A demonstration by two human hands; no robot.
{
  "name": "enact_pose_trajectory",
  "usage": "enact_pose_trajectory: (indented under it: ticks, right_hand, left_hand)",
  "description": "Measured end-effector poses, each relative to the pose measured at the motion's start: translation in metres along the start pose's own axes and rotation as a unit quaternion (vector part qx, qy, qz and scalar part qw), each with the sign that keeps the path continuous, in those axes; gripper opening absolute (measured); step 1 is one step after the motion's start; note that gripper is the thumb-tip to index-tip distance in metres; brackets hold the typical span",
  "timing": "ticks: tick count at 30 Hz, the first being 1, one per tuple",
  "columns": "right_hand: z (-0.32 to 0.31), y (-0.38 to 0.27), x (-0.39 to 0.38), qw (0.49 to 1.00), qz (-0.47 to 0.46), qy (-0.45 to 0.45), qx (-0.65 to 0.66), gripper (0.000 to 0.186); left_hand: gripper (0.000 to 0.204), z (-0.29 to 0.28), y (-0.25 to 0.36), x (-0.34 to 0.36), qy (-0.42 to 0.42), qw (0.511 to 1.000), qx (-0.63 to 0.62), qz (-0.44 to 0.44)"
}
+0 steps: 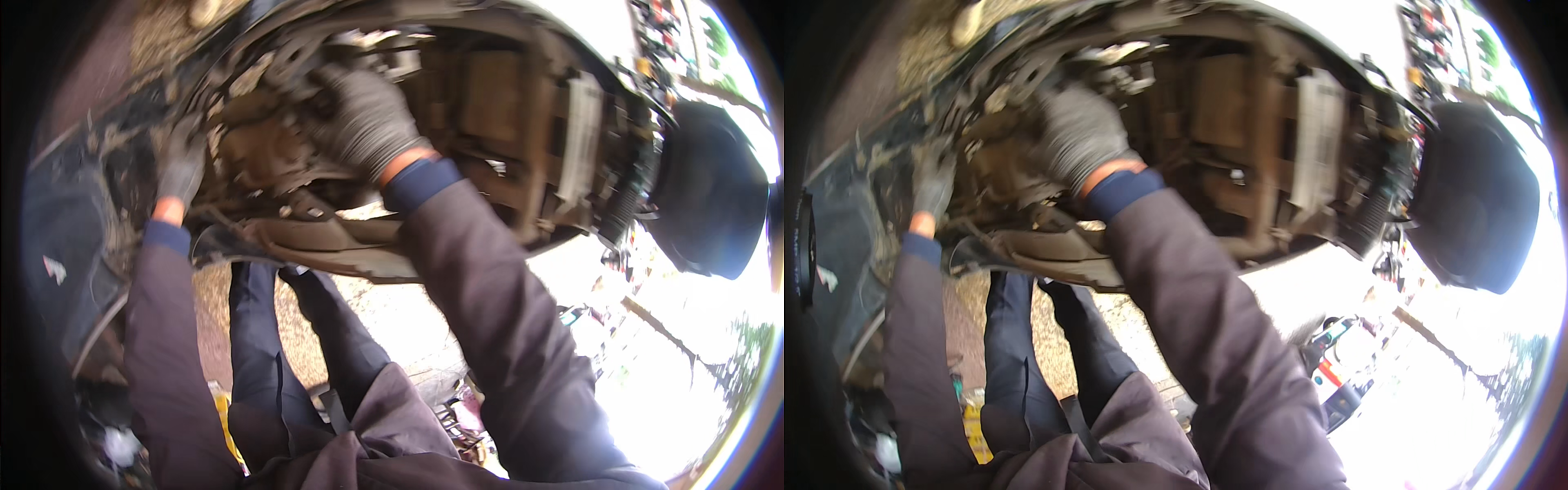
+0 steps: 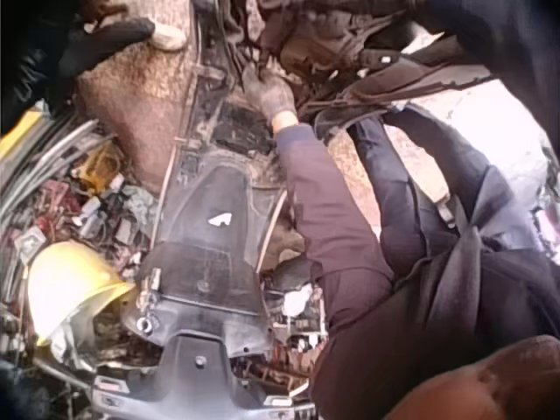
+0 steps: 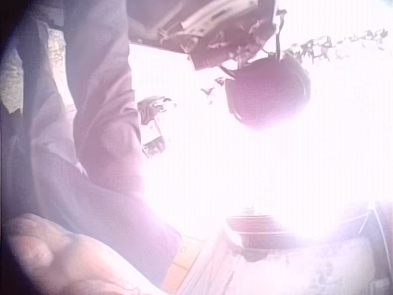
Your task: The person uses a cordless drill to remove screws and detach panels from a scooter's under-seat compartment. They then move a chair aside and continue removing internal components, including a metal bracket and exhaust pipe, from the scooter's frame.
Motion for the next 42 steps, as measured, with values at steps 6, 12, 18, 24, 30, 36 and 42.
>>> enact_pose_trajectory:
  ticks: [6,12,18,24,30,36,42]
  right_hand:
    - [-0.101,-0.046,-0.085,0.986,0.046,0.091,0.129,0.036]
    - [-0.136,-0.031,-0.188,0.958,0.144,0.109,0.220,0.031]
    - [-0.164,-0.004,-0.232,0.767,0.287,0.224,0.529,0.040]
    - [-0.315,-0.038,-0.199,0.904,0.026,0.394,0.165,0.054]
    - [-0.349,0.042,-0.235,0.900,0.164,0.390,-0.107,0.039]
    - [-0.320,0.224,-0.278,0.823,0.447,0.287,0.200,0.038]
    - [-0.297,0.244,-0.264,0.771,0.472,0.249,0.348,0.030]
  left_hand:
    - [0.026,-0.004,-0.040,-0.047,-0.033,0.981,-0.085,-0.174]
    - [0.023,-0.007,-0.029,-0.131,-0.079,0.764,-0.509,-0.388]
    - [0.012,-0.053,-0.005,-0.176,-0.030,0.814,-0.408,-0.412]
    - [0.015,-0.049,0.001,-0.178,-0.073,0.751,-0.524,-0.394]
    - [0.018,-0.051,-0.001,-0.185,-0.057,0.819,-0.428,-0.377]
    - [0.016,-0.049,-0.014,-0.199,-0.074,0.758,-0.483,-0.432]
    - [0.014,-0.045,-0.012,-0.199,-0.068,0.669,-0.565,-0.478]
Point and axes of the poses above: each hand's wrist, its own x-axis towards the middle knuckle, its own z-axis out of the palm, y = z × x, the point moved 10 cm from there along x, towards the middle knuckle, and after that the axes turned 1 degree about x, right-handed, at the moved point
